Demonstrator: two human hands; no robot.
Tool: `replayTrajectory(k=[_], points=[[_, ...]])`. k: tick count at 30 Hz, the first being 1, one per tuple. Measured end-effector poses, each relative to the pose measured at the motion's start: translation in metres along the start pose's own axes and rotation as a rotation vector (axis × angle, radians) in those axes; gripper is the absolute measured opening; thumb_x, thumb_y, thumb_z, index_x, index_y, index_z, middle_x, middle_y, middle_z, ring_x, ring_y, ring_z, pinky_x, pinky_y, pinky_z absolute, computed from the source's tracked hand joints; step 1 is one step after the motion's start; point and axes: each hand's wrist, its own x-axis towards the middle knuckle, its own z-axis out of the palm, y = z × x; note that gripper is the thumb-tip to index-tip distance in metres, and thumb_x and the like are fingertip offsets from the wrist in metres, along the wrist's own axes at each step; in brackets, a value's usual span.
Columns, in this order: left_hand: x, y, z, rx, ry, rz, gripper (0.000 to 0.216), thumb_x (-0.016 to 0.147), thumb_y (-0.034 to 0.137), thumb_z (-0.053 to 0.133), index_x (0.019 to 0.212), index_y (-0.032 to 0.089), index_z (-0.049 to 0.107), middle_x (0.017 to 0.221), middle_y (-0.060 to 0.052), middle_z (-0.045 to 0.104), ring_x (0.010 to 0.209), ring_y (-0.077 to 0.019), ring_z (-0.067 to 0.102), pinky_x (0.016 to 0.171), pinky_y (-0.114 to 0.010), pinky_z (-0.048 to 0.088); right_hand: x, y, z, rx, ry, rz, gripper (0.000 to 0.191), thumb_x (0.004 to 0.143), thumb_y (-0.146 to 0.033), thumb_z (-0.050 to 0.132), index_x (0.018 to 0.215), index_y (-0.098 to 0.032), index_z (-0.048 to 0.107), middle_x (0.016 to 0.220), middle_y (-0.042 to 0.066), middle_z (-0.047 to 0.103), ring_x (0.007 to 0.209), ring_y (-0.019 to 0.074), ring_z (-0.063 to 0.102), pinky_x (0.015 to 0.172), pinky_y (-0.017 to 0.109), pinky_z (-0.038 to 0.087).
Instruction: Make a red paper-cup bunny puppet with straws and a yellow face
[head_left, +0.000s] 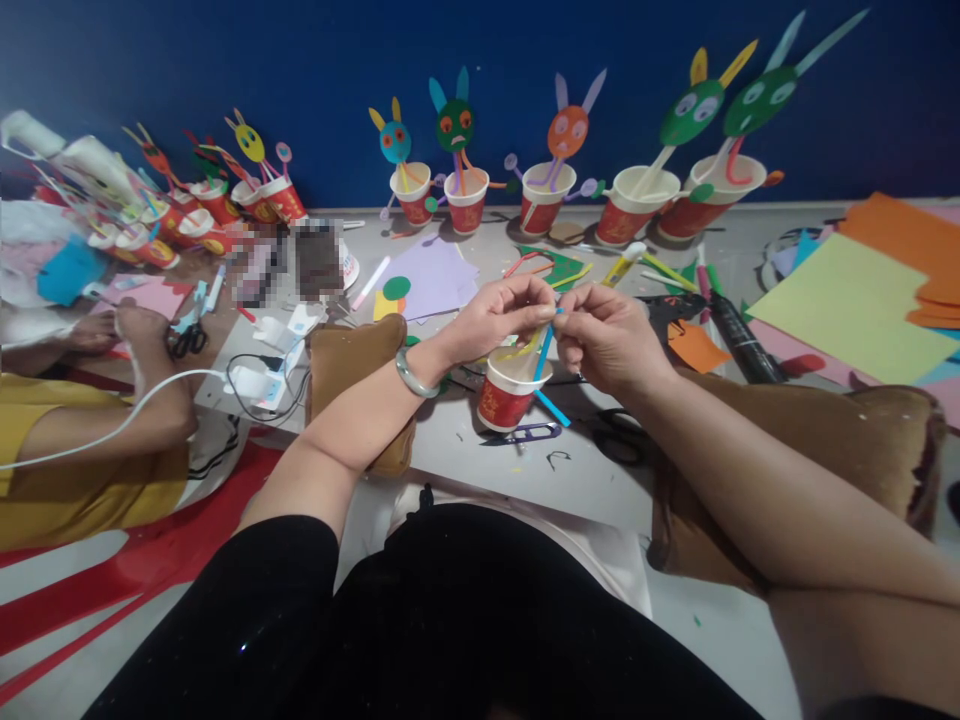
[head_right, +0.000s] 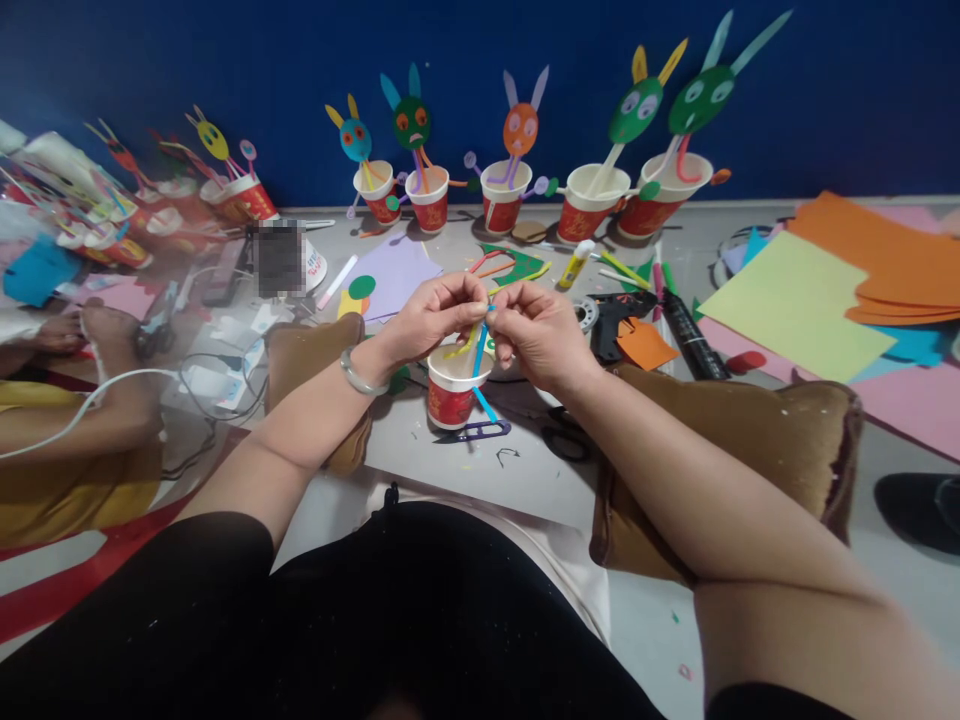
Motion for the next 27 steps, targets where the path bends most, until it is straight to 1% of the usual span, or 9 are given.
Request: replayTrajectory(k=[4,7,12,17,22,27], points=[[0.0,0.001,0.002,0.008,0.044,-0.056,0.048,0.091,0.053,0.096,0.085,0.02,0.062,0.071,0.005,0.057,0.062,-0.0079,0.052,0.062,-0.024,0.049,0.002,0.003,-0.002,-0.033,0.024,-0.006,0.046,0.073,-0.04,0.107,0.077,-0.027,0.063,0.052,-0.009,0.05,0.038,0.0095,0.045,0.034,0.026,0.04],[0.0,0.0,0.004,0.011,0.07,-0.07,0.044,0.093,0.047,0.094,0.084,0.02,0.061,0.071,0.005,0.056,0.061,-0.0076,0.052,0.062,-0.024,0.048,0.002,0.004,-0.004,-0.064,0.039,-0.013,0.047,0.072,-0.041,0.108,0.078,-0.028,0.063,0.054,-0.008,0.053,0.039,0.0112,0.047,0.033,0.027,0.04],[0.002,-0.005,0.006,0.027,0.131,-0.082,0.035,0.099,0.038,0.087,0.085,0.02,0.06,0.07,0.005,0.056,0.061,-0.0078,0.052,0.062,-0.024,0.046,0.005,0.005,-0.005,-0.16,0.082,-0.081,0.047,0.072,-0.046,0.107,0.077,-0.028,0.064,0.055,-0.006,0.056,0.041,0.0134,0.051,0.035,0.029,0.043],[0.004,-0.007,0.006,0.035,0.211,-0.072,0.032,0.097,0.027,0.087,0.085,0.02,0.058,0.071,0.006,0.057,0.06,-0.0066,0.052,0.062,-0.024,0.044,0.011,0.01,-0.008,-0.215,0.116,-0.118,0.044,0.073,-0.044,0.107,0.076,-0.027,0.066,0.058,-0.004,0.059,0.044,0.0141,0.055,0.039,0.03,0.046],[0.005,-0.008,0.004,0.053,0.219,-0.064,0.032,0.097,0.026,0.086,0.083,0.02,0.058,0.067,0.007,0.056,0.058,-0.0069,0.051,0.06,-0.024,0.043,0.013,0.014,-0.009,-0.218,0.11,-0.124,0.043,0.072,-0.043,0.107,0.076,-0.026,0.067,0.058,-0.004,0.06,0.044,0.0142,0.055,0.039,0.03,0.046],[0.004,-0.014,0.002,0.062,0.215,-0.012,0.028,0.097,0.03,0.087,0.085,0.02,0.062,0.069,0.006,0.059,0.059,-0.0078,0.051,0.06,-0.025,0.043,0.009,0.009,-0.008,-0.241,0.098,-0.16,0.04,0.075,-0.039,0.106,0.078,-0.027,0.068,0.061,-0.003,0.062,0.047,0.0157,0.058,0.041,0.031,0.049]])
